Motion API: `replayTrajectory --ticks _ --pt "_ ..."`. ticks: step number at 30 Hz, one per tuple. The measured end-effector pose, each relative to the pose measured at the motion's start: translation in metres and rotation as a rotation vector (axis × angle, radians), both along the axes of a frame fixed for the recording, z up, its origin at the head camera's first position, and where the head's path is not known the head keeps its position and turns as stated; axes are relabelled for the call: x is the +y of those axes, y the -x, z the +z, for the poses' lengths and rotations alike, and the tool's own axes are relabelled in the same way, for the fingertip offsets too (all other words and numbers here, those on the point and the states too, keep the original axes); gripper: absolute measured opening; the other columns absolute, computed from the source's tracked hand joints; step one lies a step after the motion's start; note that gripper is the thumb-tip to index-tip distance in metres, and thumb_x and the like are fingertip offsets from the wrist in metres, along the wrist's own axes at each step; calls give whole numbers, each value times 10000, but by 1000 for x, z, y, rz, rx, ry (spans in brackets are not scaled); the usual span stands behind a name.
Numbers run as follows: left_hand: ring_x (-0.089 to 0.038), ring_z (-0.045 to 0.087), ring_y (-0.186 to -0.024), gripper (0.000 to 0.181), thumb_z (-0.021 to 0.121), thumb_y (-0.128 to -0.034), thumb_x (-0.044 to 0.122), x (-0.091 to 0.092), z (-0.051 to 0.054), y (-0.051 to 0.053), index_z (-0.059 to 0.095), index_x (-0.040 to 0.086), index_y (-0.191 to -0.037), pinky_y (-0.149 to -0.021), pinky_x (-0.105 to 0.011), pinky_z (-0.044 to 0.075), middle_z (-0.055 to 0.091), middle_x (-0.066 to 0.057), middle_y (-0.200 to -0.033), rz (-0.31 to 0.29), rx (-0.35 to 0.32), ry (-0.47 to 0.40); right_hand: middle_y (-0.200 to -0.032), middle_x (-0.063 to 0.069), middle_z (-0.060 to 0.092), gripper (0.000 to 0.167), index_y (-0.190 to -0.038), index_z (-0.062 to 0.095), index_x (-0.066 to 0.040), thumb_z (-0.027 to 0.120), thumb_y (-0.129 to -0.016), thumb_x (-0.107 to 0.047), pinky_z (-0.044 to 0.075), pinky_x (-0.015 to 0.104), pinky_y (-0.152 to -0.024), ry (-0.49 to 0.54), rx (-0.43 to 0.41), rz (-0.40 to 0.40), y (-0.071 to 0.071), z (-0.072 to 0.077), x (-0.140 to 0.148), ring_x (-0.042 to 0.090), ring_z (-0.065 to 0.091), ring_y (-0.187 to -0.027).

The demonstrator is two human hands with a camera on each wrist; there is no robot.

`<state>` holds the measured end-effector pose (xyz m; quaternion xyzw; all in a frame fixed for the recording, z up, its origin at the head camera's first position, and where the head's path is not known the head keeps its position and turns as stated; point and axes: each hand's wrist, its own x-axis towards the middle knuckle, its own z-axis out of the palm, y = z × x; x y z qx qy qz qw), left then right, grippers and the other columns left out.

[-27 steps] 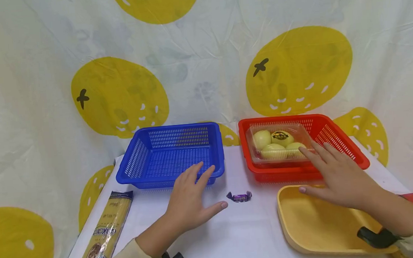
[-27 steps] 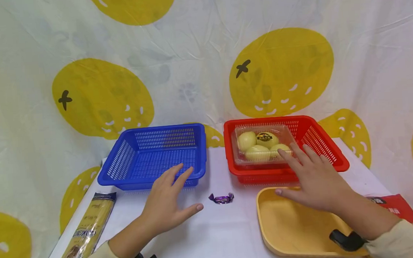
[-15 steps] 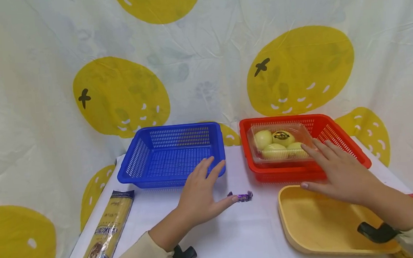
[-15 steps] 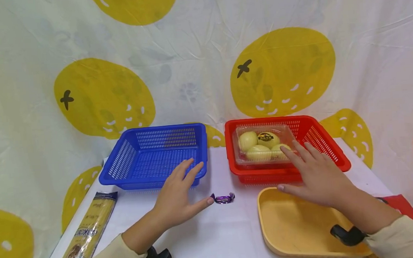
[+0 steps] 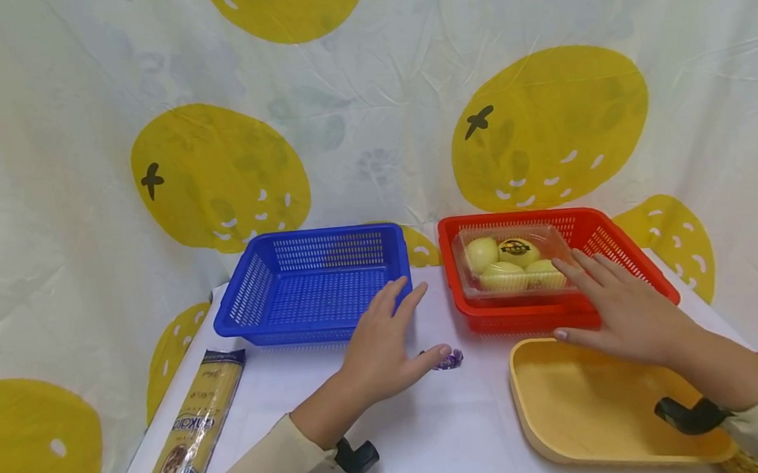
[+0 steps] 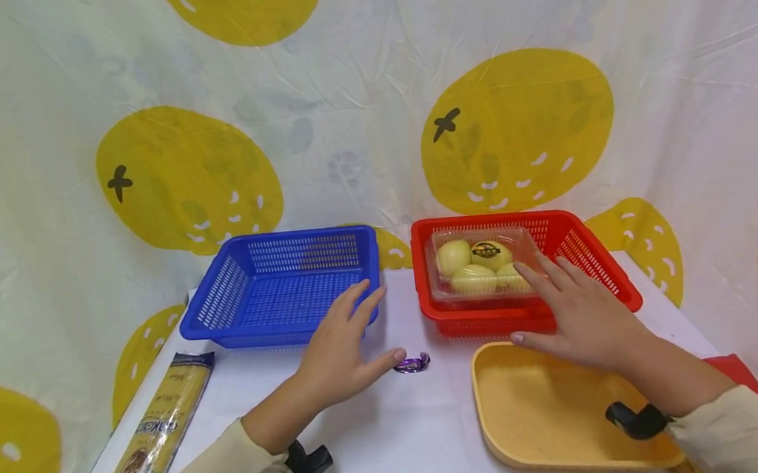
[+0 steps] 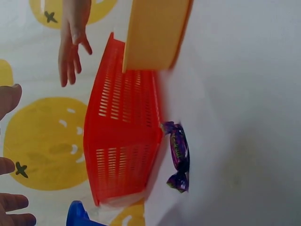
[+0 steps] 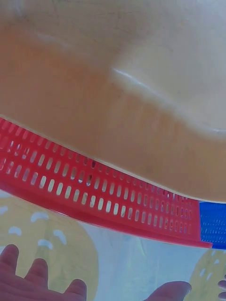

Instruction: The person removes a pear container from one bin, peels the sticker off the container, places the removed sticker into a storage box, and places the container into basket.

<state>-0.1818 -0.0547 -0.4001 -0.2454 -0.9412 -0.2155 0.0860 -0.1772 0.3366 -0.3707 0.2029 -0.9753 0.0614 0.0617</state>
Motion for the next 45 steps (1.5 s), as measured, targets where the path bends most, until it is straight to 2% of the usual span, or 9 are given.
replayTrajectory --ticks 8,14,20,24,28,34,39,45 --pt "-291 258 -1606 928 655 -943 685 11 1 3 262 335 -1708 -1112 -634 469 228 -32 -1766 -12 10 -41 -1710 281 261 1174 -1738 122 -248 787 -866 -667 276 812 -1132 41 -31 5 6 4 4 555 259 -1525" --pt "-285 256 -1608 933 689 -942 635 20 2 4 225 379 -1710 -1060 -630 513 175 -21 -1781 3 -17 -87 -1705 290 265 1160 -1738 130 -256 809 -871 -621 218 784 -1183 92 -51 23 9 3 9 557 266 -1521" --pt "-281 250 -1610 916 686 -956 625 26 0 9 229 378 -1709 -1067 -631 508 147 6 -1787 2 -35 -115 -1716 273 253 1169 -1738 123 -264 816 -866 -620 298 830 -1099 96 -64 22 15 1 15 565 283 -1505" --pt "-277 236 -1615 907 688 -955 619 30 -3 13 246 370 -1707 -1049 -650 510 133 26 -1789 6 -59 -141 -1723 263 239 1172 -1739 111 -261 811 -871 -622 308 839 -1082 90 -73 19 18 2 18 562 282 -1500" --pt "-269 215 -1622 914 686 -947 633 34 -5 16 251 367 -1706 -1048 -660 506 116 49 -1791 19 -77 -142 -1719 270 248 1153 -1737 143 -249 827 -872 -585 301 831 -1094 116 -73 28 22 3 20 559 282 -1504" --pt "-273 254 -1608 895 678 -964 606 40 -5 19 230 388 -1707 -1045 -629 526 183 2 -1777 3 -67 -136 -1721 271 237 1122 -1729 175 -187 809 -894 -585 310 832 -1087 102 -79 18 25 4 23 567 286 -1499" --pt "-266 257 -1608 899 687 -966 580 45 -6 19 211 406 -1708 -1037 -618 535 174 23 -1780 -5 -93 -140 -1723 275 231 1117 -1732 158 -184 800 -905 -576 318 834 -1080 97 -81 15 28 3 27 565 287 -1497" --pt "-267 281 -1598 874 675 -983 581 51 -7 19 229 386 -1708 -1046 -611 534 193 8 -1776 -15 -81 -135 -1725 272 229 1115 -1734 148 -206 798 -906 -572 333 849 -1050 113 -84 5 32 2 32 560 287 -1496"
